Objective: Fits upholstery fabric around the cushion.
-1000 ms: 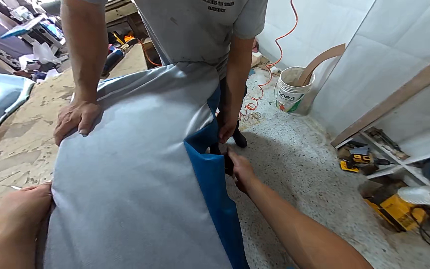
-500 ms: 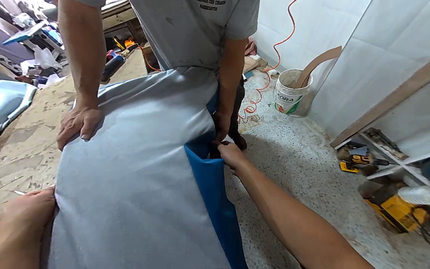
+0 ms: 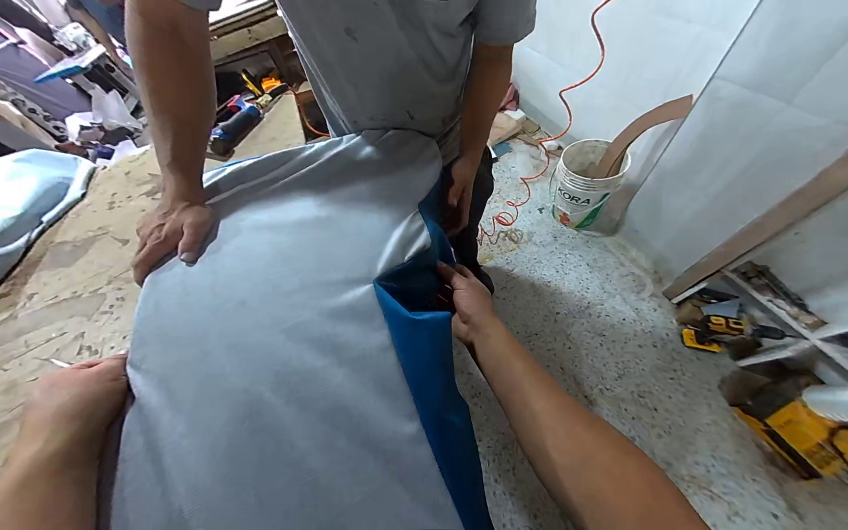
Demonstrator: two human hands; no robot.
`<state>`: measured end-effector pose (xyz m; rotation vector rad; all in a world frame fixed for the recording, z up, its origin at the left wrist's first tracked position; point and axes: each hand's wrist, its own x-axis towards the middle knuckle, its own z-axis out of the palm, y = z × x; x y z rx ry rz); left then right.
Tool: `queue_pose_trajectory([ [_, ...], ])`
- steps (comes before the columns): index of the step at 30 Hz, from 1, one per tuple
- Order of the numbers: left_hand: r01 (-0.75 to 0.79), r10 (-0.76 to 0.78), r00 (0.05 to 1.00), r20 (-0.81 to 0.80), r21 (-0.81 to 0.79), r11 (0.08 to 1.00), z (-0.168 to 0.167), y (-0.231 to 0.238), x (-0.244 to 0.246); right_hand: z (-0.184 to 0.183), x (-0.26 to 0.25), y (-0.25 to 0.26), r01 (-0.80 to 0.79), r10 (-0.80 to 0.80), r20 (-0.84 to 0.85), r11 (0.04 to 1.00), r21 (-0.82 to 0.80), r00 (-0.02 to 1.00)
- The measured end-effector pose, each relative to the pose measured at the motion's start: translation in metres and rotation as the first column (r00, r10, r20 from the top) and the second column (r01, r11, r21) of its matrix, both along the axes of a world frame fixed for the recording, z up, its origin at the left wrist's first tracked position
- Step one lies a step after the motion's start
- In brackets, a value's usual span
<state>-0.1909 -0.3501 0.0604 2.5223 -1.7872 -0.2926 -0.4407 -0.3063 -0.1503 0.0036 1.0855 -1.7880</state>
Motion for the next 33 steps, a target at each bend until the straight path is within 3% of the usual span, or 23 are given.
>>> queue_pose_trajectory([
  [3,-0.086,0.086,0.996,0.000,0.012,0.996,-0.006,-0.012,0.006,0.013,-0.005,0.010,0.118,-0.119,0.000,0.984,-0.135,0.993],
  [6,0.053,-0.077,0.986,-0.146,-0.156,0.986,-0.047,-0.060,0.083,0.024,-0.010,0.012,0.130,-0.119,0.056,0.959,-0.252,0.991],
  [8,0.036,-0.081,0.966,-0.247,-0.181,0.983,-0.061,-0.087,0.111,0.035,-0.013,0.008,0.105,-0.075,0.114,0.954,-0.280,0.991],
  [14,0.023,-0.054,0.982,-0.183,-0.168,0.986,-0.070,-0.104,0.121,0.054,-0.019,-0.003,-0.058,0.057,-0.011,0.989,-0.139,0.998],
  [24,0.010,-0.040,0.980,-0.194,-0.155,0.988,-0.063,-0.094,0.110,0.056,-0.003,-0.008,0.072,-0.051,0.109,0.978,-0.198,0.993],
  [33,0.015,-0.044,0.981,-0.189,-0.152,0.988,-0.064,-0.096,0.113,0.046,-0.004,-0.006,0.085,-0.035,0.183,0.959,-0.272,0.982],
])
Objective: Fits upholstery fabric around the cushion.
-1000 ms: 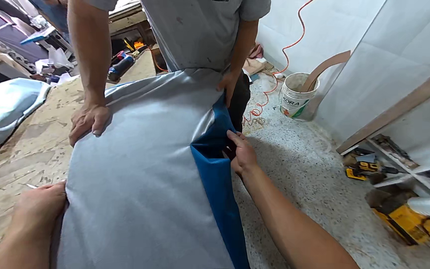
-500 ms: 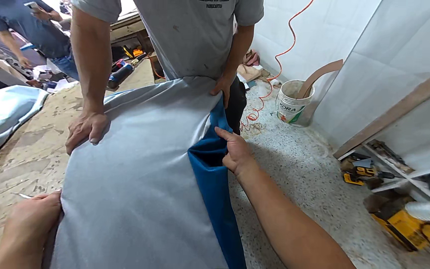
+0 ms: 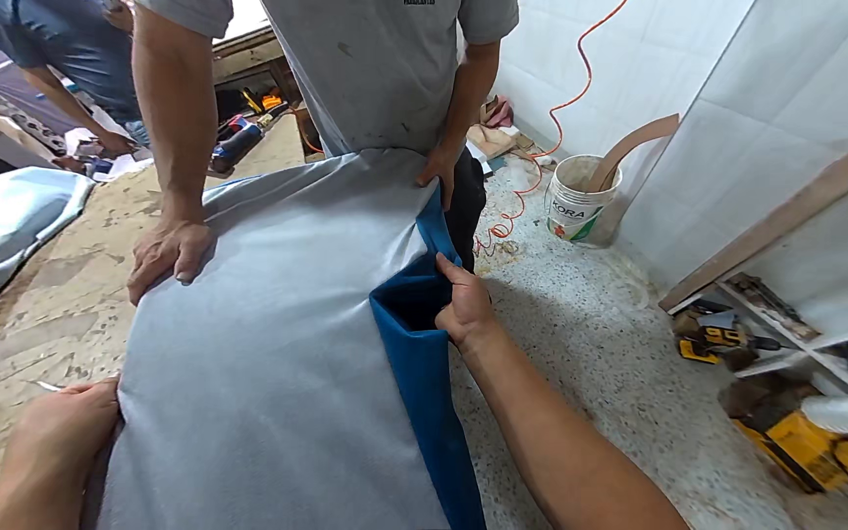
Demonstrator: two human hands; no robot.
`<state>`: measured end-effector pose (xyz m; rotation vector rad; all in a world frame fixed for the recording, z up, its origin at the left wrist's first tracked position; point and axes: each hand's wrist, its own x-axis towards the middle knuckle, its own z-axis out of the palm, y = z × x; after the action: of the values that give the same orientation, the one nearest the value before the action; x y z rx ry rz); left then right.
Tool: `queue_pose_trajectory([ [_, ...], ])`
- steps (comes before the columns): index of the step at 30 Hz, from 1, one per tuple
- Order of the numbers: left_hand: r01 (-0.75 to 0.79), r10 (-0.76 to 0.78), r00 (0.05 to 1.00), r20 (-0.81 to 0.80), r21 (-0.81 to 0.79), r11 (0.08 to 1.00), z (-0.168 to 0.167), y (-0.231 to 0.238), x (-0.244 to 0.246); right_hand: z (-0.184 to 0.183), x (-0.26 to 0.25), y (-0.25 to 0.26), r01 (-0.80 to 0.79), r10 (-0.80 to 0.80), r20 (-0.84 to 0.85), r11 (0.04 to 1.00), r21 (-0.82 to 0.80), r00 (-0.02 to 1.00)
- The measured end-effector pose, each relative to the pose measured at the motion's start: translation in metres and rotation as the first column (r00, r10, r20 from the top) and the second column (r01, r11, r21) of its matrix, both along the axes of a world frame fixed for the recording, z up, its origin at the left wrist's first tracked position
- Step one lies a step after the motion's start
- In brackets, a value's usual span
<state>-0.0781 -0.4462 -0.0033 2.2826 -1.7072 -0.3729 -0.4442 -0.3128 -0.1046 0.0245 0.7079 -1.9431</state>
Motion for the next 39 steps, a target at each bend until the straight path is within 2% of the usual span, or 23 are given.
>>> queue_pose_trajectory([
  [5,-0.001,0.001,1.000,-0.005,0.003,1.000,-0.002,-0.002,0.002,-0.021,0.000,0.003,-0.027,0.028,-0.030,0.999,0.046,0.999],
  [9,-0.021,0.021,1.000,-0.024,-0.006,1.000,-0.002,-0.002,0.001,-0.027,0.005,0.016,-0.036,0.104,-0.229,0.959,0.282,0.968],
  [12,0.017,-0.017,1.000,-0.014,-0.003,1.000,0.000,0.003,0.001,-0.054,0.003,-0.001,-0.039,0.084,-0.164,0.964,0.261,0.983],
  [14,0.005,-0.006,0.999,0.048,0.008,1.000,0.016,0.033,-0.032,-0.058,0.003,-0.004,-0.032,0.074,-0.157,0.967,0.251,0.985],
  [15,-0.099,0.095,0.989,0.115,0.032,0.995,0.029,0.058,-0.069,-0.056,0.003,-0.003,-0.021,0.079,-0.191,0.958,0.285,0.978],
  [17,-0.191,0.174,0.971,0.162,0.095,0.977,0.053,0.087,-0.116,-0.045,0.005,0.003,-0.010,0.156,-0.335,0.917,0.398,0.929],
  [18,-0.198,0.176,0.969,0.173,0.123,0.972,0.057,0.089,-0.122,-0.045,0.004,-0.002,-0.001,0.179,-0.380,0.905,0.425,0.907],
  [20,-0.115,0.098,0.983,0.155,0.105,0.988,0.046,0.077,-0.098,-0.059,0.002,-0.024,-0.018,0.190,-0.398,0.918,0.397,0.897],
  [21,-0.006,0.002,0.993,0.122,0.038,0.999,0.031,0.063,-0.068,-0.063,0.002,-0.030,-0.049,0.207,-0.389,0.925,0.377,0.898],
  [22,0.165,-0.163,0.985,0.064,-0.034,0.986,0.019,0.045,-0.030,-0.064,0.001,-0.032,-0.078,0.221,-0.359,0.925,0.371,0.907],
  [23,0.220,-0.219,0.976,0.022,-0.086,0.972,0.012,0.036,-0.014,-0.061,0.002,-0.031,-0.084,0.222,-0.331,0.919,0.385,0.917],
  [24,0.142,-0.140,0.990,0.031,-0.061,0.988,0.017,0.041,-0.028,-0.054,0.000,-0.027,-0.052,0.203,-0.335,0.911,0.409,0.920],
  [25,-0.046,0.046,0.996,0.070,-0.005,0.999,0.028,0.055,-0.065,-0.043,-0.004,-0.019,0.010,0.163,-0.370,0.906,0.423,0.915],
  [26,-0.147,0.142,0.986,0.084,0.055,0.988,0.042,0.067,-0.090,-0.032,-0.008,-0.010,0.082,0.100,-0.397,0.906,0.415,0.912],
  [27,-0.180,0.172,0.981,0.085,0.094,0.979,0.052,0.077,-0.104,-0.024,-0.011,-0.004,0.149,0.025,-0.409,0.910,0.387,0.912],
  [30,-0.120,0.114,0.992,0.061,0.111,0.987,0.062,0.088,-0.111,-0.007,-0.018,0.003,0.148,-0.090,-0.263,0.967,0.208,0.960],
  [32,-0.046,0.045,0.999,0.014,0.096,0.994,0.067,0.096,-0.109,-0.008,-0.021,0.000,0.065,-0.049,-0.138,0.992,0.112,0.989],
  [34,0.072,-0.071,0.997,-0.026,0.039,0.997,0.076,0.119,-0.120,-0.011,-0.025,0.000,-0.065,0.066,-0.130,0.998,0.011,0.989],
  [35,0.045,-0.045,0.998,-0.042,0.008,0.999,0.085,0.134,-0.140,-0.012,-0.027,0.002,-0.142,0.132,-0.163,0.989,-0.048,0.978],
  [36,-0.081,0.076,0.995,-0.067,-0.074,0.994,0.086,0.147,-0.167,-0.011,-0.026,0.003,-0.189,0.168,-0.186,0.976,-0.107,0.968],
  [37,-0.090,0.086,0.995,-0.046,-0.088,0.992,0.083,0.148,-0.169,-0.008,-0.024,0.004,-0.210,0.179,-0.195,0.966,-0.152,0.964],
  [38,0.069,-0.069,0.998,0.015,0.005,0.998,0.079,0.137,-0.139,0.000,-0.017,0.004,-0.210,0.171,-0.224,0.963,-0.168,0.959],
  [39,0.130,-0.132,0.990,0.050,0.045,0.991,0.069,0.119,-0.115,0.015,-0.007,0.004,-0.203,0.148,-0.314,0.968,-0.149,0.938],
])
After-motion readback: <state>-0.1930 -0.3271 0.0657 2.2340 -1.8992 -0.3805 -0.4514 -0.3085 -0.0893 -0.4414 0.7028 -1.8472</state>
